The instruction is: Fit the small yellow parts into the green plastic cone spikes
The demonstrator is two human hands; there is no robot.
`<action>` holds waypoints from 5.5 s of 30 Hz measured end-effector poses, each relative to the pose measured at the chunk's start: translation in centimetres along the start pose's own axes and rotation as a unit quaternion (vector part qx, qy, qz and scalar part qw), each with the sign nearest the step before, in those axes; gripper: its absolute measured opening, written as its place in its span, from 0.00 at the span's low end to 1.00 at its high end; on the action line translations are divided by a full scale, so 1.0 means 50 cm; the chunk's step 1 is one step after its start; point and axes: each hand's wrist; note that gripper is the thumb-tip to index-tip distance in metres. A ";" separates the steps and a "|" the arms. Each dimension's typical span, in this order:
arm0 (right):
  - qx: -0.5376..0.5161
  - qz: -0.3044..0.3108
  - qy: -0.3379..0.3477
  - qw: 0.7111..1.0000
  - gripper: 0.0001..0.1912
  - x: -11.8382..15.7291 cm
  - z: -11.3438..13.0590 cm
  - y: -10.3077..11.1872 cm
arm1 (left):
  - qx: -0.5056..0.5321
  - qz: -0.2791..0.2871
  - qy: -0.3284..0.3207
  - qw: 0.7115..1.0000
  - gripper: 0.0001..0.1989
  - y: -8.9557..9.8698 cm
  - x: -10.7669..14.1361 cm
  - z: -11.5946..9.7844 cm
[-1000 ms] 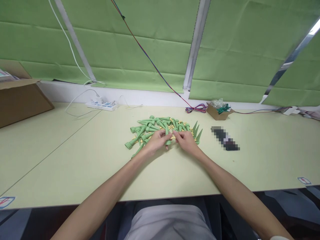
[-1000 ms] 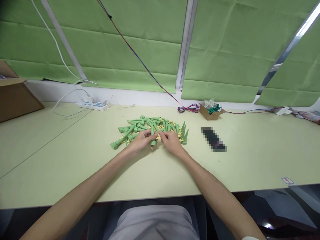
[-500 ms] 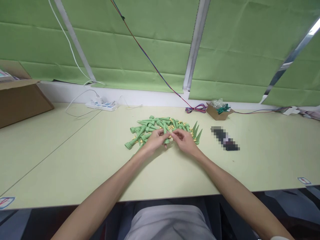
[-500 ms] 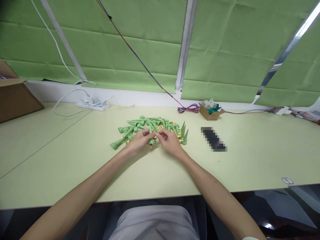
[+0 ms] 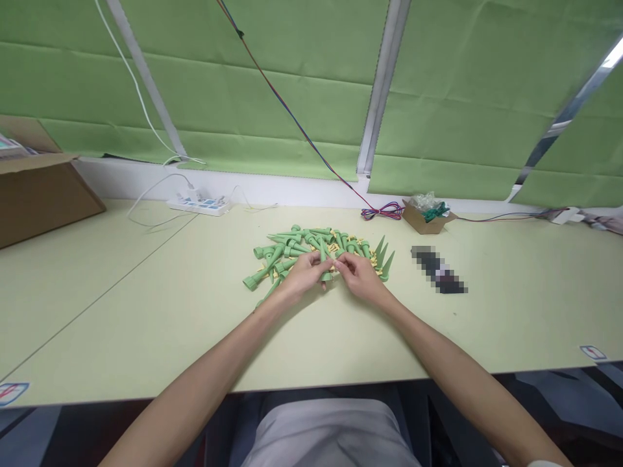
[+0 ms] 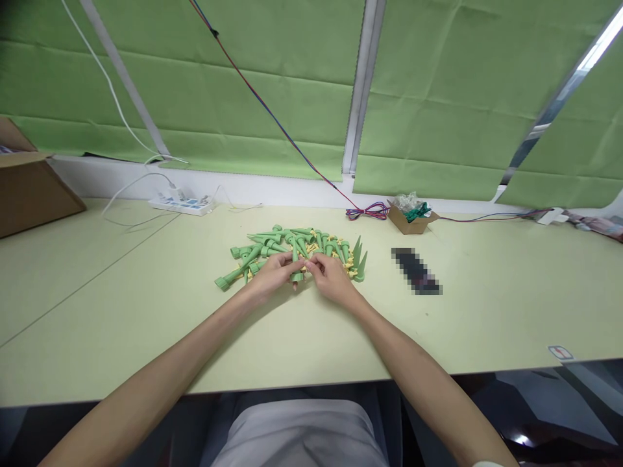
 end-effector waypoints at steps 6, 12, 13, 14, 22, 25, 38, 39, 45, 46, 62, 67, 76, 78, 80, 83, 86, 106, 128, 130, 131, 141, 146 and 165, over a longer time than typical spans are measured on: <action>0.040 -0.014 -0.003 0.999 0.18 -0.002 0.000 -0.001 | -0.021 0.007 0.012 1.000 0.17 -0.007 0.010 -0.017; 0.055 -0.021 -0.020 0.998 0.22 -0.005 -0.005 -0.003 | -0.027 0.014 0.012 0.999 0.18 -0.008 0.012 -0.020; 0.056 -0.022 -0.024 0.998 0.23 -0.006 -0.006 -0.003 | -0.029 0.014 0.011 0.999 0.18 -0.008 0.012 -0.019; 0.057 -0.022 -0.027 0.998 0.23 -0.006 -0.006 -0.004 | -0.031 0.014 0.012 0.999 0.18 -0.008 0.012 -0.018; 0.048 -0.024 -0.051 0.997 0.28 -0.008 -0.007 -0.005 | -0.034 0.028 0.006 0.999 0.19 -0.006 0.009 -0.009; 0.043 -0.035 -0.060 0.997 0.29 -0.008 -0.010 -0.007 | -0.035 0.021 0.012 0.999 0.19 -0.004 0.008 -0.009; -0.062 0.016 0.008 0.998 0.12 0.003 -0.005 -0.003 | 0.022 -0.014 0.002 1.000 0.17 0.002 -0.002 0.000; -0.061 0.016 0.010 0.998 0.11 0.004 -0.005 -0.003 | 0.015 -0.017 0.002 1.000 0.17 0.002 -0.001 -0.001; -0.036 0.015 0.019 0.999 0.10 0.002 -0.003 0.000 | -0.017 -0.021 0.008 1.000 0.17 -0.001 0.003 -0.007; -0.029 0.015 0.018 0.999 0.11 0.002 -0.003 0.000 | -0.019 -0.019 0.009 1.000 0.17 -0.001 0.004 -0.008; 0.043 0.016 0.001 0.999 0.26 -0.001 0.001 0.001 | 0.005 0.024 0.035 0.999 0.18 -0.005 0.011 -0.019; 0.050 0.015 -0.006 0.999 0.29 -0.002 -0.002 -0.001 | -0.008 0.027 0.038 0.999 0.19 -0.008 0.016 -0.028; 0.040 -0.002 -0.025 0.999 0.30 -0.006 -0.015 -0.006 | 0.000 0.023 0.041 0.999 0.17 -0.007 0.015 -0.026; 0.041 -0.014 -0.014 0.999 0.28 -0.004 -0.013 -0.004 | 0.002 0.010 0.040 0.999 0.17 -0.005 0.011 -0.022; 0.037 -0.016 -0.005 0.999 0.23 -0.002 -0.009 -0.002 | 0.007 -0.005 0.038 0.999 0.17 -0.002 0.007 -0.019; -0.010 0.012 0.001 1.000 0.14 0.001 -0.002 0.001 | 0.019 -0.018 0.035 0.999 0.17 0.001 0.002 -0.014; -0.053 0.044 0.005 0.998 0.11 0.003 0.002 0.002 | 0.023 -0.019 0.040 0.999 0.17 0.002 -0.001 -0.012; 0.037 0.032 0.017 0.999 0.19 -0.001 0.001 0.003 | 0.002 -0.001 0.040 0.999 0.17 -0.005 0.007 -0.018; 0.022 0.008 -0.004 1.000 0.20 -0.004 -0.008 0.000 | 0.011 -0.010 0.042 0.999 0.17 0.001 0.001 -0.012; -0.012 0.012 -0.006 1.000 0.16 -0.003 -0.009 0.001 | 0.009 -0.021 0.040 0.999 0.16 0.004 -0.001 -0.011; -0.033 0.018 -0.007 0.999 0.13 -0.002 -0.010 0.002 | 0.008 -0.025 0.039 0.999 0.16 0.005 -0.002 -0.011; -0.051 0.038 0.014 0.998 0.06 -0.002 -0.012 0.005 | 0.009 -0.025 0.044 0.999 0.16 0.004 -0.002 -0.011; -0.027 0.038 0.009 0.999 0.08 -0.001 -0.005 0.008 | 0.007 -0.019 0.044 0.999 0.17 0.004 0.001 -0.013; 0.008 0.044 -0.001 0.999 0.14 -0.003 -0.003 0.007 | 0.015 -0.019 0.051 0.998 0.16 0.003 0.003 -0.015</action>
Point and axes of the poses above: each hand's wrist, its own x-axis away from the middle knuckle, its own y-axis out of the back of the hand, z = x × y, and after that the axes turned 4 degrees about -x, right-handed
